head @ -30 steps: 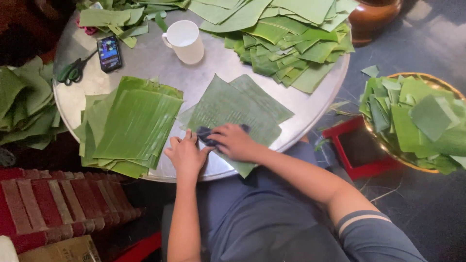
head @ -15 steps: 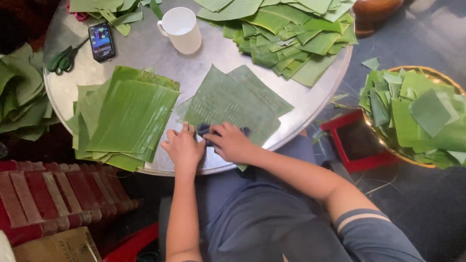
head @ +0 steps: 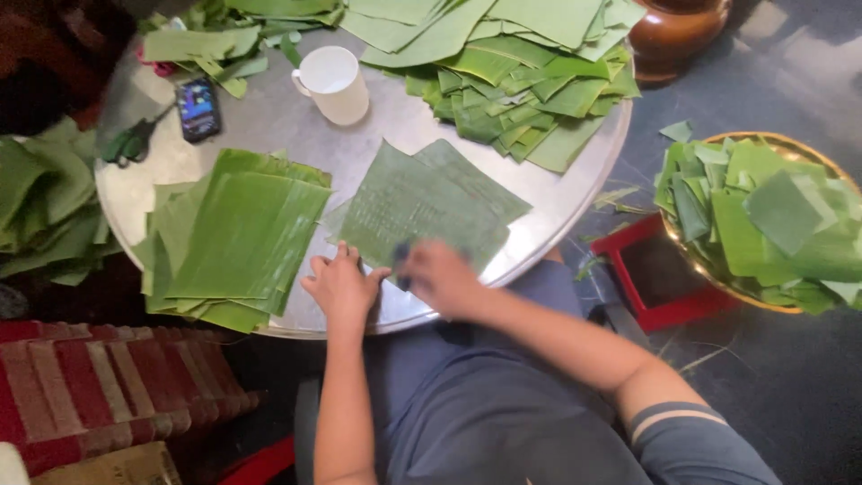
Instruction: A person is cleaning banana leaves by wiping them with a cloth on a round metal table and stacking them.
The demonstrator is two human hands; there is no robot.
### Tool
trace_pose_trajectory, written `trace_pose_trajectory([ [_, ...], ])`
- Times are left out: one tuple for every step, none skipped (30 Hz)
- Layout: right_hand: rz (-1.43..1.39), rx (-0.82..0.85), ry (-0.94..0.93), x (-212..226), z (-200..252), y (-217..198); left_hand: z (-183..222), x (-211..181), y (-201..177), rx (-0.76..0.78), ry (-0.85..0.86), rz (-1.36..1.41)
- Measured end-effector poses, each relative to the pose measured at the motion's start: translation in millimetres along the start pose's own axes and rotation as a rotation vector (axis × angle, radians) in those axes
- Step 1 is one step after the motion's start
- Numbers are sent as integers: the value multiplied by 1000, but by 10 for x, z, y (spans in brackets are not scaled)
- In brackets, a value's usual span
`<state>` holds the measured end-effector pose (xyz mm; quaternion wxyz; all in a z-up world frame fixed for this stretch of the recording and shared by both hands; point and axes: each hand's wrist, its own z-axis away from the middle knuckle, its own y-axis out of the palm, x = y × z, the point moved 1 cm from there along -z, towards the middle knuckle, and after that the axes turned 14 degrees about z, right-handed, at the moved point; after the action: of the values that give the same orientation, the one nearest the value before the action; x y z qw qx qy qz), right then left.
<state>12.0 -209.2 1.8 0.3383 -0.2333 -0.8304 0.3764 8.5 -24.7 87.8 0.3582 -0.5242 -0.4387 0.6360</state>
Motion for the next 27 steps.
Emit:
trace_pose_trajectory([
  [1,8,5,-45,124,37,9,-5,42,9,-1,4],
  [32,-40,-17,-65,207,85,-9,5,39,9,-4,6],
  [62,-88,-39,-75,294,122,-16,10,28,9,-7,8],
  [65,-98,-43,-308,285,134,-18,4,18,-1,-2,6],
  [102,-134,8,-542,278,131,-11,-7,5,12,-8,9],
  [136,-173,67,-759,279,130,-3,-17,-19,29,-11,7],
  [137,-184,69,-792,241,-95,12,30,25,23,-3,0],
  [241,-92,242,-867,187,-332,-21,50,59,5,3,-7],
  [339,0,419,-939,156,-582,-48,62,93,-13,9,-15],
  [347,-23,433,-990,136,-604,-31,68,104,-20,36,-20],
  [366,-7,496,-1055,123,-630,-15,71,118,-52,42,-37],
  [384,5,567,-1126,126,-660,-16,64,136,-83,55,-55],
  [391,-23,588,-1107,124,-623,74,14,173,-89,89,-62],
  [330,-113,551,-1095,123,-596,150,-45,209,-150,154,-152],
  [272,-203,510,-1097,118,-569,220,-102,253,-214,219,-240],
  [284,-233,542,-1099,115,-557,314,-133,420,-213,264,-248],
  [296,-234,548,-1109,99,-536,404,-159,586,-198,487,50],
  [308,-228,554,-1106,105,-504,526,-149,756,-163,695,356],
  [320,-250,587,-1097,108,-539,629,-193,830,-143,732,354],
  [294,-229,569,-1078,103,-571,769,-227,901,-208,762,217],
  [268,-208,551,-1056,89,-601,906,-248,965,-275,792,81],
  [279,-224,570,-1018,91,-683,867,-197,1029,-269,818,83],
  [232,-178,565,-974,83,-753,820,-139,1084,-301,827,78],
  [182,-127,553,-918,78,-818,798,-77,1145,-336,827,74],
  [190,-138,566,-943,70,-856,787,-93,1153,-332,845,78],
  [172,-75,576,-961,52,-871,791,-94,1165,-337,846,64],
  [154,-13,586,-981,27,-880,785,-91,1177,-342,847,50],
])
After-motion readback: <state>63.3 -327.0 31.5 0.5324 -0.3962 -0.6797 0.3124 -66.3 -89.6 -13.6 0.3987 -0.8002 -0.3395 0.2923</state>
